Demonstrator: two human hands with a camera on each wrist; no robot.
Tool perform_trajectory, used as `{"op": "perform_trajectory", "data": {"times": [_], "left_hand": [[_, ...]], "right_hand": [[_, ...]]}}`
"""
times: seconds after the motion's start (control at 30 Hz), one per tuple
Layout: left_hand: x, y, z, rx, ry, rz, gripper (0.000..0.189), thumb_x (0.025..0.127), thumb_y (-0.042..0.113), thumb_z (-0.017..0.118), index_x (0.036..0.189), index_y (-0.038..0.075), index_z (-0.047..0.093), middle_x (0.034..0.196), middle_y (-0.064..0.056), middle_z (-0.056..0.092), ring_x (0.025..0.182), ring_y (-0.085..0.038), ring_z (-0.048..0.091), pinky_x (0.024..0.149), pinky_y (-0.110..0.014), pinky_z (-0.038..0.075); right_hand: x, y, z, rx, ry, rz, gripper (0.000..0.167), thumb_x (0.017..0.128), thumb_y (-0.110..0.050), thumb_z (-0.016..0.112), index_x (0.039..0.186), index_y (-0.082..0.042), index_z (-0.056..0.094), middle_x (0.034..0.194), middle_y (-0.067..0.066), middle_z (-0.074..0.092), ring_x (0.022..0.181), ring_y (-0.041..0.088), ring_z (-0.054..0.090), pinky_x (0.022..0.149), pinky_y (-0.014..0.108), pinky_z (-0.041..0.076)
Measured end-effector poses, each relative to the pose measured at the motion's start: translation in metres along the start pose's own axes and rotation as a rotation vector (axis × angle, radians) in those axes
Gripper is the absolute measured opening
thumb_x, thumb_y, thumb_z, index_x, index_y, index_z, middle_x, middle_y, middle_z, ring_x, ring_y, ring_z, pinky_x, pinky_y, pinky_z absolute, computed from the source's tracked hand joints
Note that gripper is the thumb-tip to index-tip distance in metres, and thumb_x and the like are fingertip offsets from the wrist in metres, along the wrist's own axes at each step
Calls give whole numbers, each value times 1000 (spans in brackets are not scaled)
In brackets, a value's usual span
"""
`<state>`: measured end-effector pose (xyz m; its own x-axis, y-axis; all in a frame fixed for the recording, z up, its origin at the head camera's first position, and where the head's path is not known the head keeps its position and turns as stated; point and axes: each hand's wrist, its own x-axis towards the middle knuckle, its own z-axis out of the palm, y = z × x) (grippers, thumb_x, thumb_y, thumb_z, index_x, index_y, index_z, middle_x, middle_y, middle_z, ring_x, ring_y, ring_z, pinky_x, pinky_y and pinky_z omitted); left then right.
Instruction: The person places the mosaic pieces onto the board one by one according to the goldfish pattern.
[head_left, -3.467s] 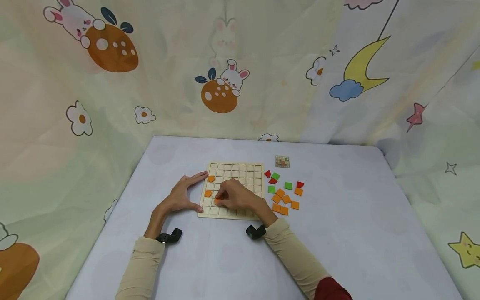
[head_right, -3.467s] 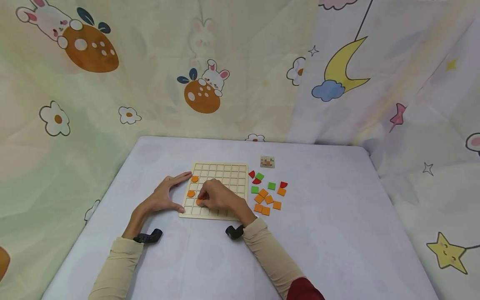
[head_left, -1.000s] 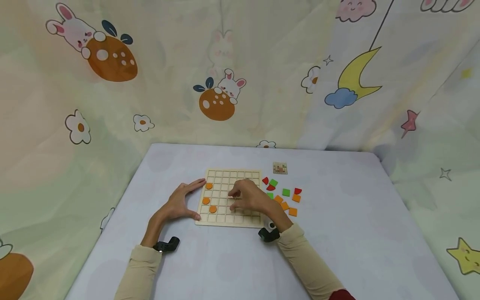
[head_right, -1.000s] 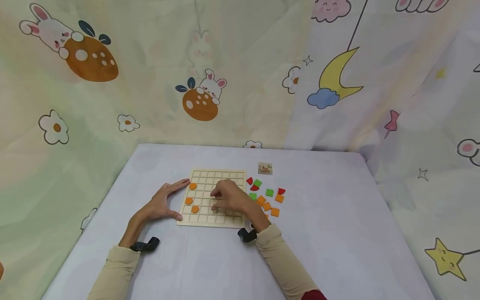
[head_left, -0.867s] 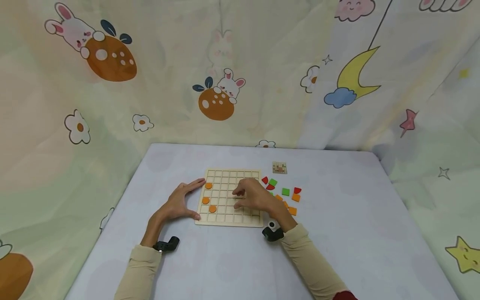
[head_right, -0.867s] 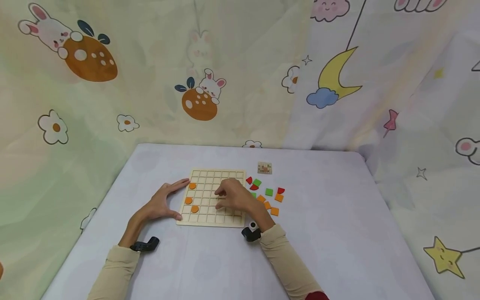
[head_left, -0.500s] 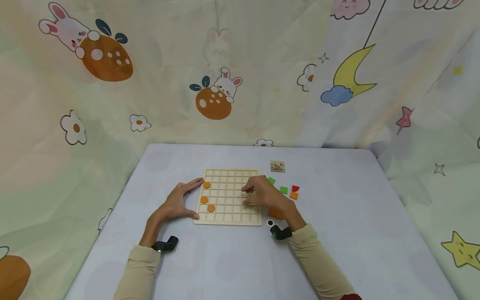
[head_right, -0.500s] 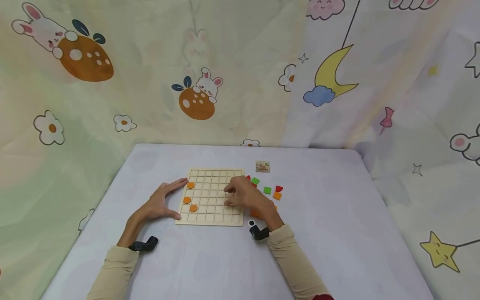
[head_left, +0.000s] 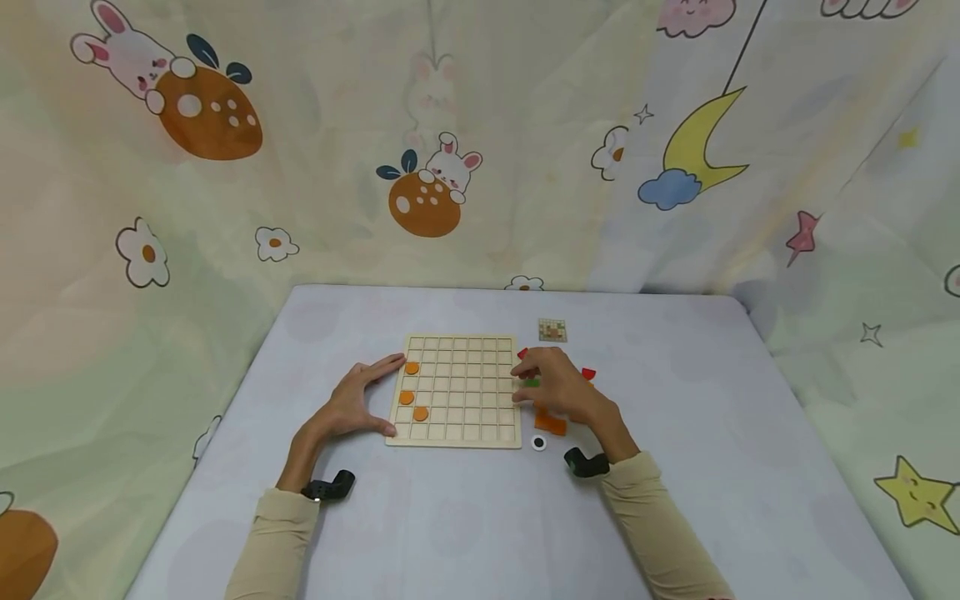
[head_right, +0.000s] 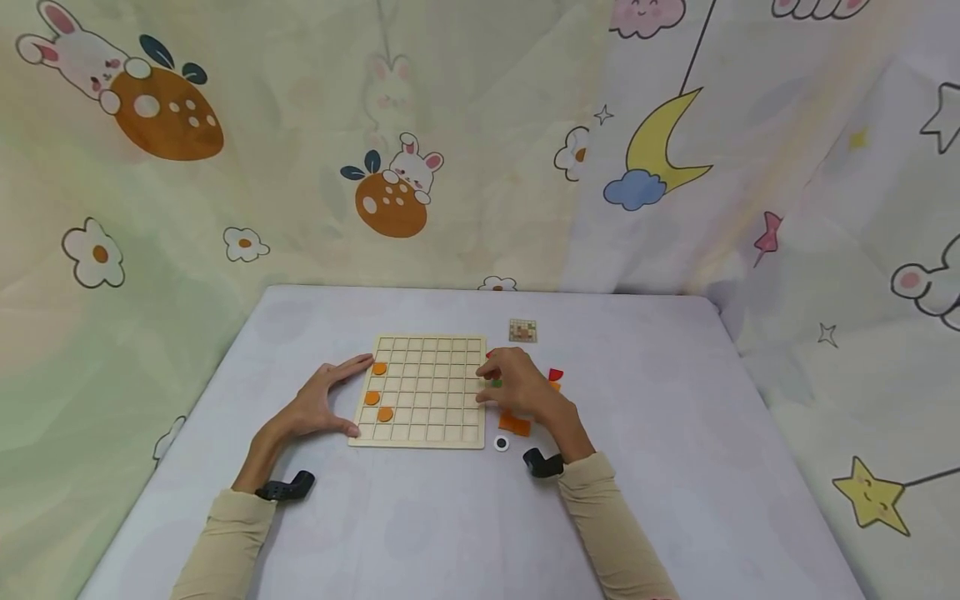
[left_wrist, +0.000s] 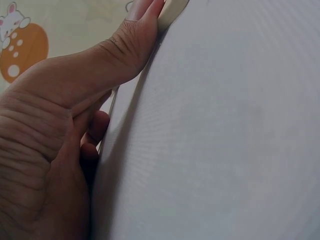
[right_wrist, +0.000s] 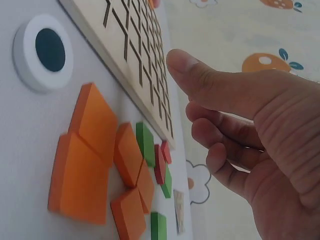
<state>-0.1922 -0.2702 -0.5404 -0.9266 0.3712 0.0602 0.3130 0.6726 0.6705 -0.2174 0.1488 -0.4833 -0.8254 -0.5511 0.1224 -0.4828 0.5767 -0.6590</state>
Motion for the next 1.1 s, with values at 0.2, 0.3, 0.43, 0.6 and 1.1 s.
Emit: {"op": "perform_trajectory", "data": {"times": [0.2,0.3,0.43,0.6,1.1], "left_hand": [[-1,2,1,-5,1,10,132,53,47,110,167,19,48,177,-3,41,112,-20,47,98,-43,39],[-2,3,2,-1,4,11,132,53,47,110,166,18,48,177,-4,41,112,-20,47,97,-43,39],[-2,3,2,7,6,13,132,54,46,110,167,18,48,177,-5,41,111,-20,46,96,-42,38],[-3,4,2,21,7,8,132,54,47,109,167,19,47,177,-4,41,110,-19,45,94,-40,38],[0,1,1,11,11,29,131,54,48,109,167,19,48,177,-4,42,116,-22,48,98,-44,39]], "right_hand": [[-7,11,-7,-21,12,10,36,83,-12,96,112,2,83,101,11,79,90,25,70,80,31,56],[-12,15,-11,-21,21,13,33,83,-10,96,111,2,83,101,11,80,88,23,68,79,30,56],[-20,19,-16,-11,39,26,31,84,-9,95,111,2,83,99,12,80,86,20,67,79,34,58],[-28,26,-20,-2,56,47,29,85,-8,93,110,3,83,101,12,80,89,22,68,83,41,59],[-45,35,-26,-29,44,82,32,84,-13,95,111,1,84,95,6,79,84,19,62,74,26,49]]}}
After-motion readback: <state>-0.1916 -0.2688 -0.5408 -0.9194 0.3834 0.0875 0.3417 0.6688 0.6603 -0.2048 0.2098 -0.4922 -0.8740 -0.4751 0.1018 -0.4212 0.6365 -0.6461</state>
